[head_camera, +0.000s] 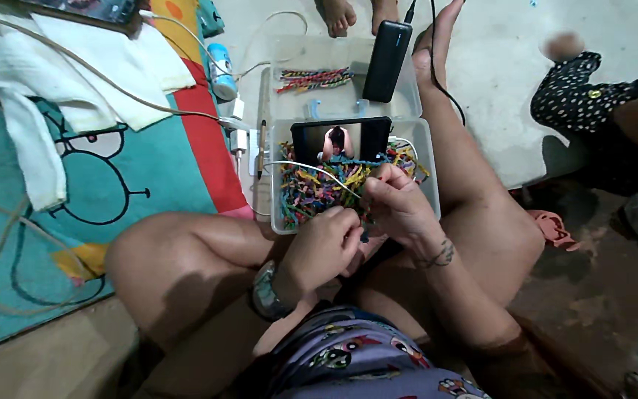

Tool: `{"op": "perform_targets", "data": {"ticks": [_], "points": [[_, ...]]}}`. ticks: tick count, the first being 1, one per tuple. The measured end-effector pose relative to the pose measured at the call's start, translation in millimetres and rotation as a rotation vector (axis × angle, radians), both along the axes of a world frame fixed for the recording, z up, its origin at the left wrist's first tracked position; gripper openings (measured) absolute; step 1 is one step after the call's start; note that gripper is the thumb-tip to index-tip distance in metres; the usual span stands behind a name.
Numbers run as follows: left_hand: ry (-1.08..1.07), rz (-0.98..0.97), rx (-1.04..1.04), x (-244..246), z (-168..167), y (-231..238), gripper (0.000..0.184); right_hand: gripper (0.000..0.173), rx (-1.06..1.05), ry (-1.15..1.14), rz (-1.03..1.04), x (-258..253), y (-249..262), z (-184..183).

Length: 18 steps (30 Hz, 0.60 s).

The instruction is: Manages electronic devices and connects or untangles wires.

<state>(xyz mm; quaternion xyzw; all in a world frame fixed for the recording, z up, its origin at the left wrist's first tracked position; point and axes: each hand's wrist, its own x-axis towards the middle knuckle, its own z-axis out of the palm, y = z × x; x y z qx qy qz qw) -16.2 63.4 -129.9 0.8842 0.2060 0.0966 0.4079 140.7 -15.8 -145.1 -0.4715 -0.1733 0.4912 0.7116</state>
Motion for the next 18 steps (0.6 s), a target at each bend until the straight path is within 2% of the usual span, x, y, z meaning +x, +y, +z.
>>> {"op": "perform_targets", "data": {"ticks": [2,6,11,13,15,18], "points": [[-0.021,0.055,-0.230,-5.5,9.6,18.1,0.017,0.005,0.058,-0.264,0.016,19.4,-6.7,5.5],[-0.222,0.219,-0.308,-22.3,19.3,56.9,0.011,0.014,0.090,-0.647,-0.209,69.8,-23.0,19.0],[-0.367,0.398,-0.427,-37.5,24.0,71.1,0.021,0.007,-0.064,-0.742,-0.457,98.2,-37.9,4.0],[-0.392,0.412,-0.476,-37.2,23.2,71.0,0.018,0.010,-0.175,-0.826,-0.403,96.1,-38.5,4.3],[-0.401,0.406,-0.540,-35.7,23.2,70.2,0.014,0.024,-0.247,-1.062,-0.206,87.0,-35.6,11.0],[-0.402,0.393,-0.600,-31.7,21.7,68.6,0.014,0.021,-0.175,-1.401,0.068,65.0,-19.0,9.8]]}}
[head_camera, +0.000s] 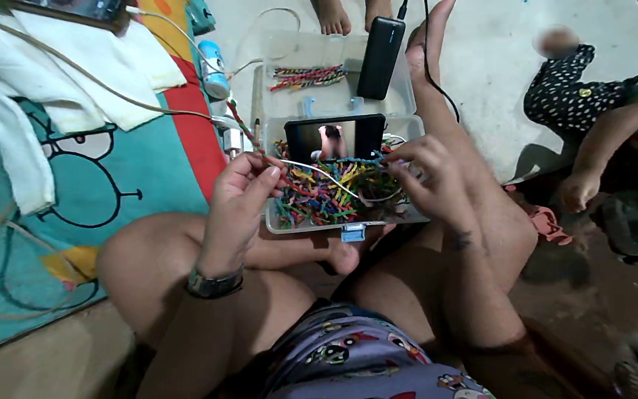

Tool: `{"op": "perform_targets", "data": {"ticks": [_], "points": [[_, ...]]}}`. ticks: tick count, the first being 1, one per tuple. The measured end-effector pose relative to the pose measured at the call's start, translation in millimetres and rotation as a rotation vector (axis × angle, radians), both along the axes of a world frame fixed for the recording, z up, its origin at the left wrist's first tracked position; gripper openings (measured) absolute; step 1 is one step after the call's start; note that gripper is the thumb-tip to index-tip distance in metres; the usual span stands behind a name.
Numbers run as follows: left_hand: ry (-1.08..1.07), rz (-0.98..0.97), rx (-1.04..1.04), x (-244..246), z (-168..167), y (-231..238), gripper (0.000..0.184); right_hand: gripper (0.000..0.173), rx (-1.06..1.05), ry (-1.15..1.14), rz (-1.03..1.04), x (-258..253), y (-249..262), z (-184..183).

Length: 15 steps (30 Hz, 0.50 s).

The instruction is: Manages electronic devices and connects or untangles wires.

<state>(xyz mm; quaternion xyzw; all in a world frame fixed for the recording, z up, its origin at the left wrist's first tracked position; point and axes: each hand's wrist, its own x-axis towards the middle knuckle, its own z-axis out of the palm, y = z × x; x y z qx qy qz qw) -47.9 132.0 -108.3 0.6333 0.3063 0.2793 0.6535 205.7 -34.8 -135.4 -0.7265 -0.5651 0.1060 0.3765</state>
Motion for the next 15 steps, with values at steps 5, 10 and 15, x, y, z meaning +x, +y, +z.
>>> {"op": "perform_targets", "data": {"ticks": [5,10,15], "points": [[0.018,-0.012,-0.058,3.9,-4.2,-1.3,0.016,0.011,-0.085,-0.162,0.270,-32.1,10.9,-22.7],[-0.010,-0.015,-0.186,9.0,-6.9,-4.6,0.019,0.008,-0.250,-0.232,0.309,-43.9,18.2,-18.4],[-0.065,-0.059,-0.199,9.9,-16.5,-2.1,0.020,0.008,-0.392,-0.280,0.305,-40.9,27.3,-18.7]]}}
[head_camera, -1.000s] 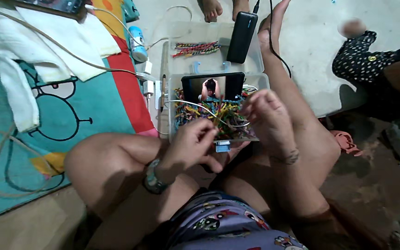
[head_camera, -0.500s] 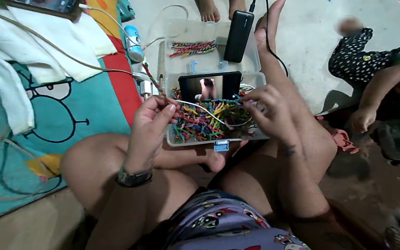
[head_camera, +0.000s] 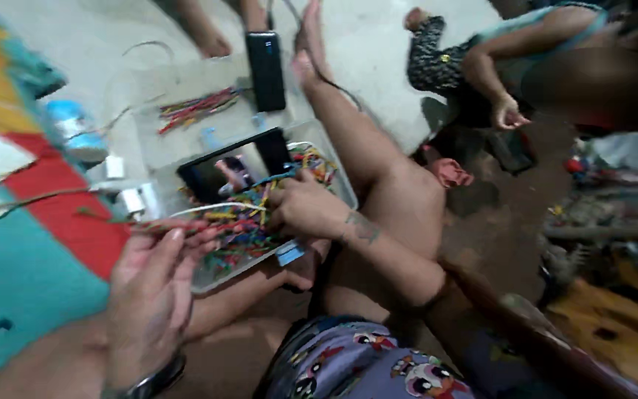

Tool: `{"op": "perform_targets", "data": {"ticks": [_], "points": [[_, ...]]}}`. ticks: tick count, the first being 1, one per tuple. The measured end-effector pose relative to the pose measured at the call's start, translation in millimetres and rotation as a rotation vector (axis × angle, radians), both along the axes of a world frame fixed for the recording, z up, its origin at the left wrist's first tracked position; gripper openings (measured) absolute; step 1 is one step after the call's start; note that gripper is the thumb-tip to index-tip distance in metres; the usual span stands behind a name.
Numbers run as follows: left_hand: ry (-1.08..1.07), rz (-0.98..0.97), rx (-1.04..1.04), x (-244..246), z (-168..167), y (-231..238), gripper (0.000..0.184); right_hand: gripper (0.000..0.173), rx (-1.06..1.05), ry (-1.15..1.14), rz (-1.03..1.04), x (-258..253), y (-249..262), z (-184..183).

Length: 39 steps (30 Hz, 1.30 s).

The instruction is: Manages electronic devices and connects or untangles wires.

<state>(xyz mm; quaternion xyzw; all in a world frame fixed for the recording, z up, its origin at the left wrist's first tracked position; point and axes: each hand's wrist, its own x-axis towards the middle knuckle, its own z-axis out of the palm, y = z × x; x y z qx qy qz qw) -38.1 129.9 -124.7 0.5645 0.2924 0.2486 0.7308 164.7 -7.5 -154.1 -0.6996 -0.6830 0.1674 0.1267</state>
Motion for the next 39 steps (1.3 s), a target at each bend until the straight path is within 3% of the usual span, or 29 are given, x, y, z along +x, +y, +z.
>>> {"op": "perform_targets", "data": {"ticks": [7,12,15,19,27,33,39], "points": [[0.000,0.020,-0.013,-1.6,-8.3,1.2,0.019,0.014,-0.003,0.177,0.017,10.4,-1.1,-1.0],[0.041,-0.013,0.086,1.8,-4.4,-3.7,0.016,0.015,0.342,0.571,-0.149,13.0,-8.8,6.7],[0.025,-0.057,0.080,10.4,-2.0,-18.4,0.014,0.015,0.487,0.734,-0.103,-0.4,-6.9,12.7],[0.016,-0.051,-0.044,16.4,-1.8,-34.8,0.015,0.013,0.553,0.637,-0.020,-16.5,-3.5,10.0],[-0.070,-0.075,-0.215,16.9,-7.4,-35.4,0.012,0.014,0.577,0.689,-0.206,-25.6,-1.1,2.3],[-0.097,-0.059,-0.185,17.1,-10.9,-36.4,0.011,0.016,0.509,0.715,-0.313,-31.8,-1.2,1.5],[-0.023,-0.012,0.015,20.7,-10.3,-39.9,0.019,0.016,0.495,0.756,-0.289,-33.7,-1.8,3.8]]}}
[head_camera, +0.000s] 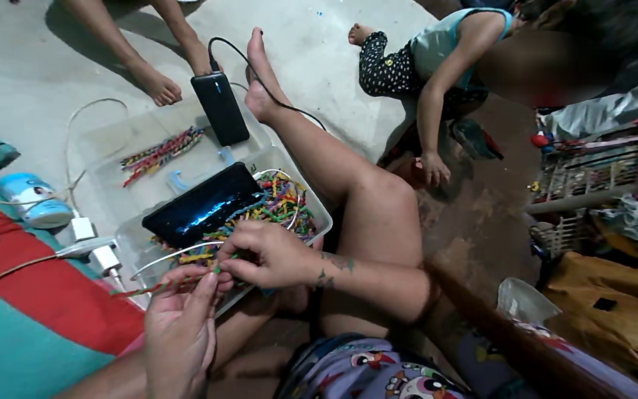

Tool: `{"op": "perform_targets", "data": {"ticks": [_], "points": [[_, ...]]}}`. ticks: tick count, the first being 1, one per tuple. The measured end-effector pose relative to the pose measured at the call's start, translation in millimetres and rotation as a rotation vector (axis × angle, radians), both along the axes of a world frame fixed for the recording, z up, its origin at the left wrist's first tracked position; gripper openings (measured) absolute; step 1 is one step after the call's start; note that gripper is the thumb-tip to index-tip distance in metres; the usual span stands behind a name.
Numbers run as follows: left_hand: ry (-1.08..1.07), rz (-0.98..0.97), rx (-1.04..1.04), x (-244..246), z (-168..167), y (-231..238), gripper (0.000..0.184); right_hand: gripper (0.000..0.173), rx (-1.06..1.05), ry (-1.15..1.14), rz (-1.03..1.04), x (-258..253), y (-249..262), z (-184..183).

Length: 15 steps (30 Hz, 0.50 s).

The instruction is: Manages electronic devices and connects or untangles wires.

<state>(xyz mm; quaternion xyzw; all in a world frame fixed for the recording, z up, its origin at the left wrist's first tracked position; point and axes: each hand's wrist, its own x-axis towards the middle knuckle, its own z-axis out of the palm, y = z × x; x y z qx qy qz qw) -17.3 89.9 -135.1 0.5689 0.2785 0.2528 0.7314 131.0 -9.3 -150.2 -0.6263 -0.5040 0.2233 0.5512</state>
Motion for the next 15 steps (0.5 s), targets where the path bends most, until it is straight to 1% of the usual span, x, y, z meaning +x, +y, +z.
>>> {"op": "perform_targets", "data": {"ticks": [2,5,8,11,15], "points": [[0.023,0.012,-0.021,0.5,1.5,-0.5,0.018,0.017,-0.011,0.019,0.008,0.4,-0.9,-0.2],[0.017,0.004,-0.138,-1.0,6.5,0.1,0.015,0.017,-0.046,0.080,0.005,1.6,-2.6,0.3],[0.000,-0.010,-0.238,-0.3,8.8,2.5,0.026,0.014,-0.060,0.106,-0.023,2.8,-3.5,-1.9],[-0.005,-0.022,-0.257,0.0,6.9,4.0,0.030,0.012,-0.047,0.087,-0.057,2.0,-3.8,-4.3],[-0.004,-0.020,-0.239,-0.2,7.6,2.0,0.018,0.010,-0.029,0.059,-0.087,-0.7,-3.7,-6.2]]}}
